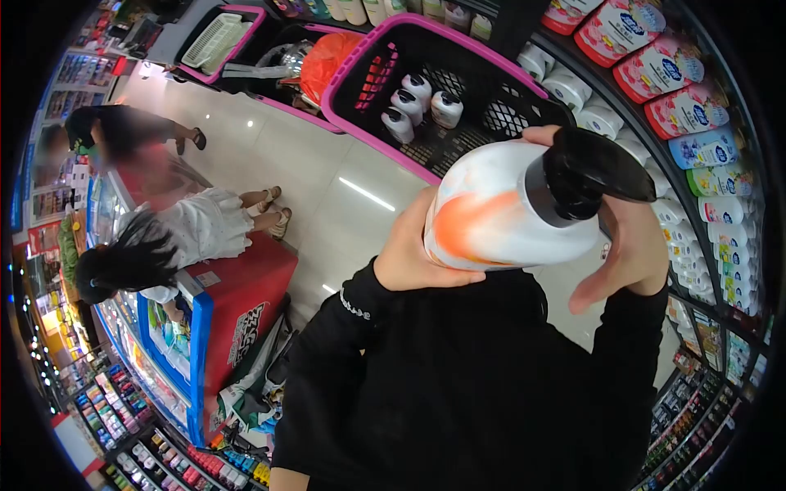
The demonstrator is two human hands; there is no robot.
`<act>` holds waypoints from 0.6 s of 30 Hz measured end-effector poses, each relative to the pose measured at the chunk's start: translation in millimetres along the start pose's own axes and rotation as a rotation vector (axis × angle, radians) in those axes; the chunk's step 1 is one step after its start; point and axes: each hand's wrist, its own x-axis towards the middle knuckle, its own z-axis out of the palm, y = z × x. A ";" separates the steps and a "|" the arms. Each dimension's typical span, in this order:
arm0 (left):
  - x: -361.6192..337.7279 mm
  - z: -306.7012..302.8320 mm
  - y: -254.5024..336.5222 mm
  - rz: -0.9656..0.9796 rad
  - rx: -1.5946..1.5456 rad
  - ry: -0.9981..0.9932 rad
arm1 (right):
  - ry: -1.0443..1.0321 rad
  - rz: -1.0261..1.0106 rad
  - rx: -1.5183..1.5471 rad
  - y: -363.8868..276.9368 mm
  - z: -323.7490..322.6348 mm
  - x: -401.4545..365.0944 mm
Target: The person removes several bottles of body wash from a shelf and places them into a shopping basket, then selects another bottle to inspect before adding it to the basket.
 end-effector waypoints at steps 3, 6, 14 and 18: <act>18.2 7.5 -7.3 0.006 0.073 -0.031 | -0.081 0.141 -0.002 -3.4 -18.5 9.9; 39.1 20.7 -17.6 -0.058 0.041 -0.027 | -0.035 0.133 -0.137 9.3 -37.8 8.1; 86.9 53.9 -64.8 -0.126 -0.045 -0.088 | 0.041 0.208 -0.081 60.5 -70.9 5.6; 90.7 63.1 -96.5 -0.192 -0.143 -0.015 | -0.018 0.297 0.091 91.6 -75.5 11.8</act>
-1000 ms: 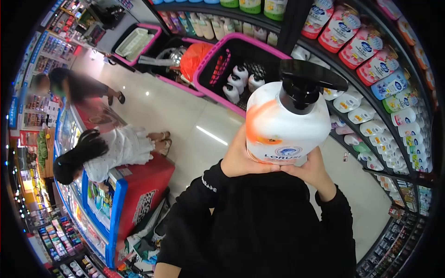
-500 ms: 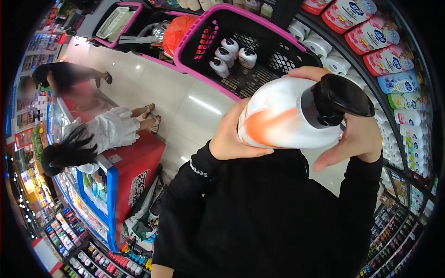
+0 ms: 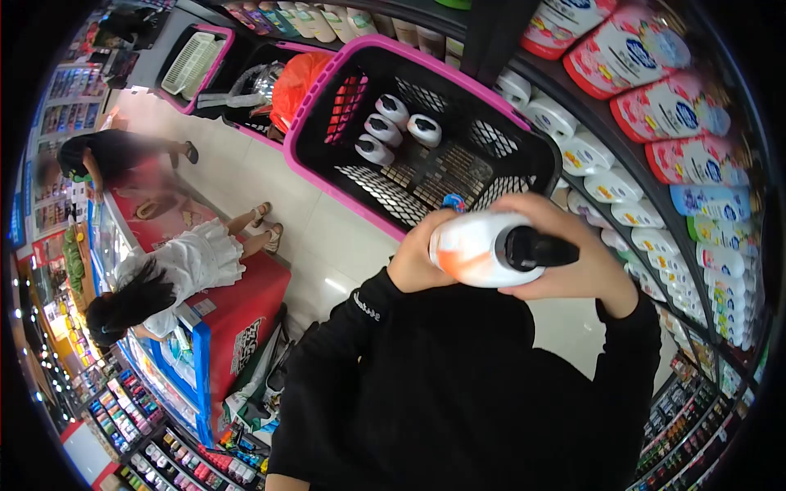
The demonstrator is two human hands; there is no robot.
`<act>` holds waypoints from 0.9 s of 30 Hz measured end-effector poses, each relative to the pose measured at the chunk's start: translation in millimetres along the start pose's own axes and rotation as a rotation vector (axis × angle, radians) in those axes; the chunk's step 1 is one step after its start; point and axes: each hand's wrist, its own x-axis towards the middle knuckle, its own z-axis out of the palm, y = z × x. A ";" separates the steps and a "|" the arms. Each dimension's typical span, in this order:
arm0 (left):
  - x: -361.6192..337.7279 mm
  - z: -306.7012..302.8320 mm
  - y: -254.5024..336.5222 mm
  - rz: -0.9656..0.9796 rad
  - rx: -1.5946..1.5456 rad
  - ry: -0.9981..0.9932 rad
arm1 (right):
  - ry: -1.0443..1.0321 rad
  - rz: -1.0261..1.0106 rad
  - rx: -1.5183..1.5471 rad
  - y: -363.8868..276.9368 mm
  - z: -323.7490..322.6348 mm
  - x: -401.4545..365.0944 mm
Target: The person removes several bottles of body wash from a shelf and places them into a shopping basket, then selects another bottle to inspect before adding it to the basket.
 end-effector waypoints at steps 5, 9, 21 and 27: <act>19.3 -11.0 -17.1 -0.050 0.024 0.034 | -0.050 0.058 -0.028 32.4 2.4 26.1; 31.9 -25.7 -59.2 -0.092 -0.042 -0.044 | 0.052 0.117 0.074 58.0 14.8 45.8; 65.7 -73.4 -184.1 -0.337 0.156 -0.167 | 0.265 0.310 -0.117 148.1 79.2 122.0; 63.1 -84.2 -230.2 -1.169 -0.791 -0.046 | 0.421 0.384 -0.159 213.6 108.7 155.3</act>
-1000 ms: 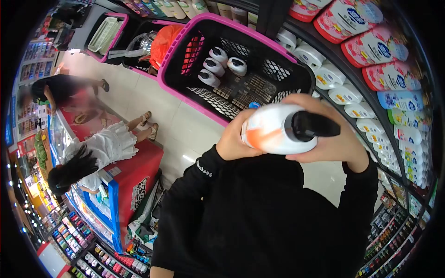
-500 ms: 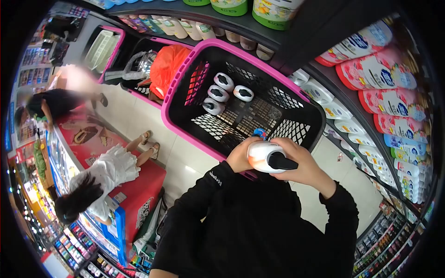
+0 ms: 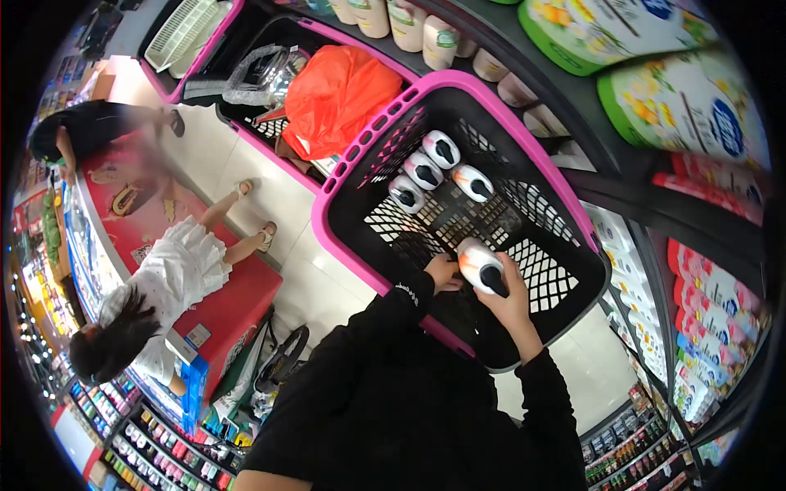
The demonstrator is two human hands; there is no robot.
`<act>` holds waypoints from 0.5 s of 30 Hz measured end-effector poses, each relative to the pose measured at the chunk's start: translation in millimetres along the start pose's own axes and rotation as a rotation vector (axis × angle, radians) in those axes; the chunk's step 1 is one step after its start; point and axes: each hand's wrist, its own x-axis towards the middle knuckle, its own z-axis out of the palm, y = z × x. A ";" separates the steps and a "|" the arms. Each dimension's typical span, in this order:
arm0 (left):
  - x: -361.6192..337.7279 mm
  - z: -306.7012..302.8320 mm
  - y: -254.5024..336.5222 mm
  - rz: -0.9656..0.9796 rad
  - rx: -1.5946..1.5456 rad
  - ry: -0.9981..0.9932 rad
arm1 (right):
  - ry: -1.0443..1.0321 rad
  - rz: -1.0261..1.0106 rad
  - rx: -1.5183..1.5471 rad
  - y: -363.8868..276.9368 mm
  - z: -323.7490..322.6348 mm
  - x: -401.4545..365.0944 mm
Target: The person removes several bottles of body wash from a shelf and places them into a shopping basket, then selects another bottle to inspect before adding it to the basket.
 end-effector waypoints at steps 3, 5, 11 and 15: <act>4.2 7.5 17.3 -0.144 -0.342 0.140 | 0.110 0.032 0.063 26.6 28.0 17.1; 6.5 11.7 30.9 -0.198 -0.483 0.130 | 0.117 0.039 0.030 35.8 41.1 27.8; 31.0 6.1 41.7 -0.147 -0.703 0.101 | 0.173 0.056 0.063 67.7 80.3 46.7; 61.2 -8.5 41.3 -0.021 -0.881 0.127 | 0.134 0.065 0.074 86.4 99.4 64.1</act>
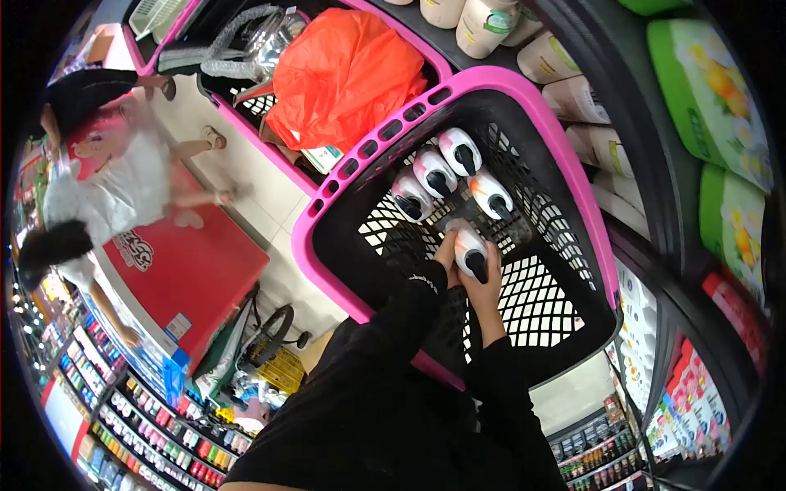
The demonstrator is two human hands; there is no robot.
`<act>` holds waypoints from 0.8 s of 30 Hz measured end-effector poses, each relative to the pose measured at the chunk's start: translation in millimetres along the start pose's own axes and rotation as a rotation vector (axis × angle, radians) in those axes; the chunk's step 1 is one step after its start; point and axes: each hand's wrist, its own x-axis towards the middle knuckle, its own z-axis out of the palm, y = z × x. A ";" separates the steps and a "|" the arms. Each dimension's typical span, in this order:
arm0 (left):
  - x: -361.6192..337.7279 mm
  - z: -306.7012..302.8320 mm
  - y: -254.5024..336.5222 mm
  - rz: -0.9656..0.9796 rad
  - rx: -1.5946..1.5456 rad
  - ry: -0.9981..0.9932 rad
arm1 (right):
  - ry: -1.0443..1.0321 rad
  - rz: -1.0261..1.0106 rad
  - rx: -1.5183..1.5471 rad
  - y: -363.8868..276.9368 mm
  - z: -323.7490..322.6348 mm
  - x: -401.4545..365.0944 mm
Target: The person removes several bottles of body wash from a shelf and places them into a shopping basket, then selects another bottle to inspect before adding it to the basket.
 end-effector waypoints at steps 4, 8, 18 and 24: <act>34.5 -15.8 7.6 0.079 -0.092 0.013 | -0.068 -0.077 -0.073 14.9 11.2 16.4; 50.4 -22.3 14.4 0.125 -0.101 -0.007 | -0.068 -0.065 -0.057 25.5 23.7 29.0; 75.3 -20.8 27.7 0.236 -0.201 -0.048 | -0.072 -0.127 -0.051 50.2 38.5 59.8; 79.0 -23.5 32.2 0.242 -0.186 -0.104 | -0.068 -0.087 -0.079 42.1 38.6 63.0</act>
